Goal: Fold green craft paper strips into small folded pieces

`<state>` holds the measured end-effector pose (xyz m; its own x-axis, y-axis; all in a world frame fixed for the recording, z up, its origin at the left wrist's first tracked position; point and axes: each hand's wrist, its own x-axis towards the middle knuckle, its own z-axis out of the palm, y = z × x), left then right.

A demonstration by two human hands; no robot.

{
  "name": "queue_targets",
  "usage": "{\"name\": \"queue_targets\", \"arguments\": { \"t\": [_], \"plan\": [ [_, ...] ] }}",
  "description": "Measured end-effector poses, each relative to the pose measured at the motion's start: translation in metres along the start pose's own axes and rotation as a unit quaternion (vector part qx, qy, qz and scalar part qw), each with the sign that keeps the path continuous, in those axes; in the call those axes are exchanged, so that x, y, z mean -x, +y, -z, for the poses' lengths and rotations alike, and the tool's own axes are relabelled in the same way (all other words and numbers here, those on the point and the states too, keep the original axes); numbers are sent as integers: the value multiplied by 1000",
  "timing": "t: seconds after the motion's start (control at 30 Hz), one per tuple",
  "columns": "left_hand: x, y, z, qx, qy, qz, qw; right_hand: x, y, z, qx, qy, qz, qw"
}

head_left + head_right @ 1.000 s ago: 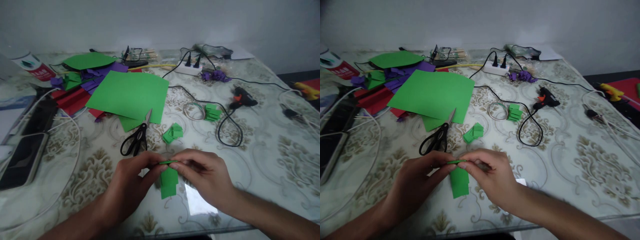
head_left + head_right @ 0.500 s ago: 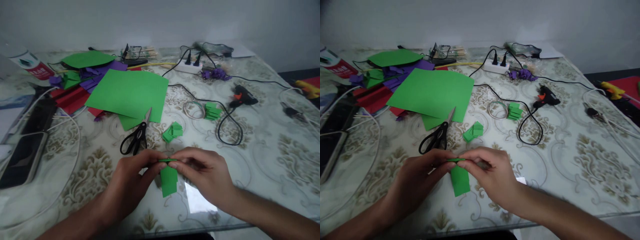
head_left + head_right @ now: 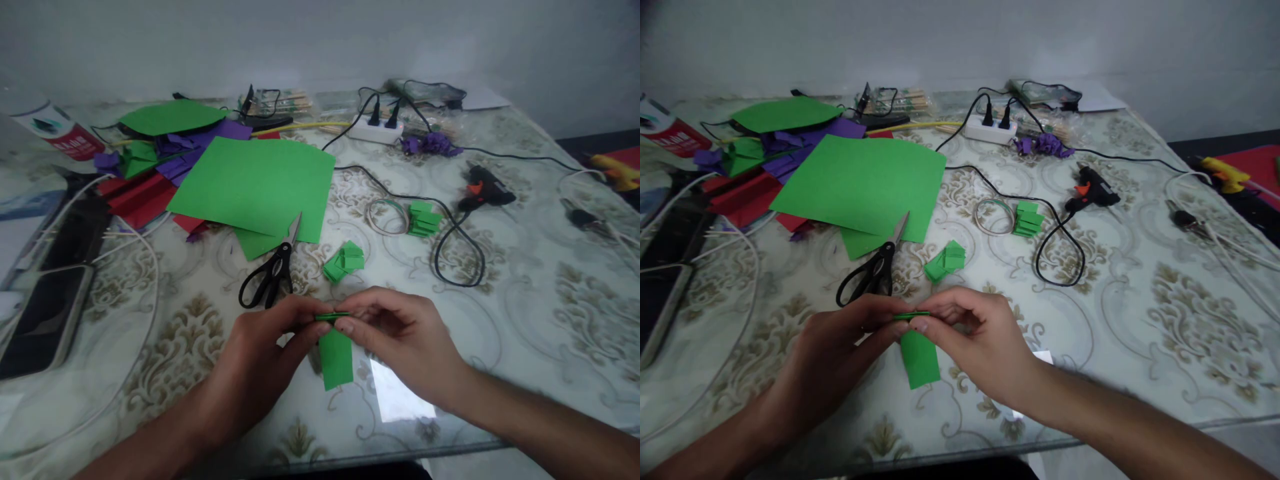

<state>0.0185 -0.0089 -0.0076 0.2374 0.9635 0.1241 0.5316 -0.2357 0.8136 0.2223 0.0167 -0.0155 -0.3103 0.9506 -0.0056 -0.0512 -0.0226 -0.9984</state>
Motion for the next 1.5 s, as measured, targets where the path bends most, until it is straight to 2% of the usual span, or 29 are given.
{"name": "queue_targets", "arguments": {
  "t": [0.2, 0.77, 1.17, 1.33, 1.5],
  "plan": [
    [2, -1, -3, 12, 22, 13, 1000, -1, 0, 2, 9, -5, -25, 1000],
    [6, -3, -4, -2, 18, 9, 1000, 1, -2, 1, 68, 9, 12, 998],
    [10, -7, -7, -19, 17, -7, 1000, -1, 0, 2, 21, -40, -16, 999],
    [13, -8, -7, -19, 11, -4, 1000, -1, -1, 3, 58, -31, 0, 998],
    [14, -8, -9, -15, 12, 4, 1000, 0, -5, 4, 139, -29, 45, 989]
  ]
}}
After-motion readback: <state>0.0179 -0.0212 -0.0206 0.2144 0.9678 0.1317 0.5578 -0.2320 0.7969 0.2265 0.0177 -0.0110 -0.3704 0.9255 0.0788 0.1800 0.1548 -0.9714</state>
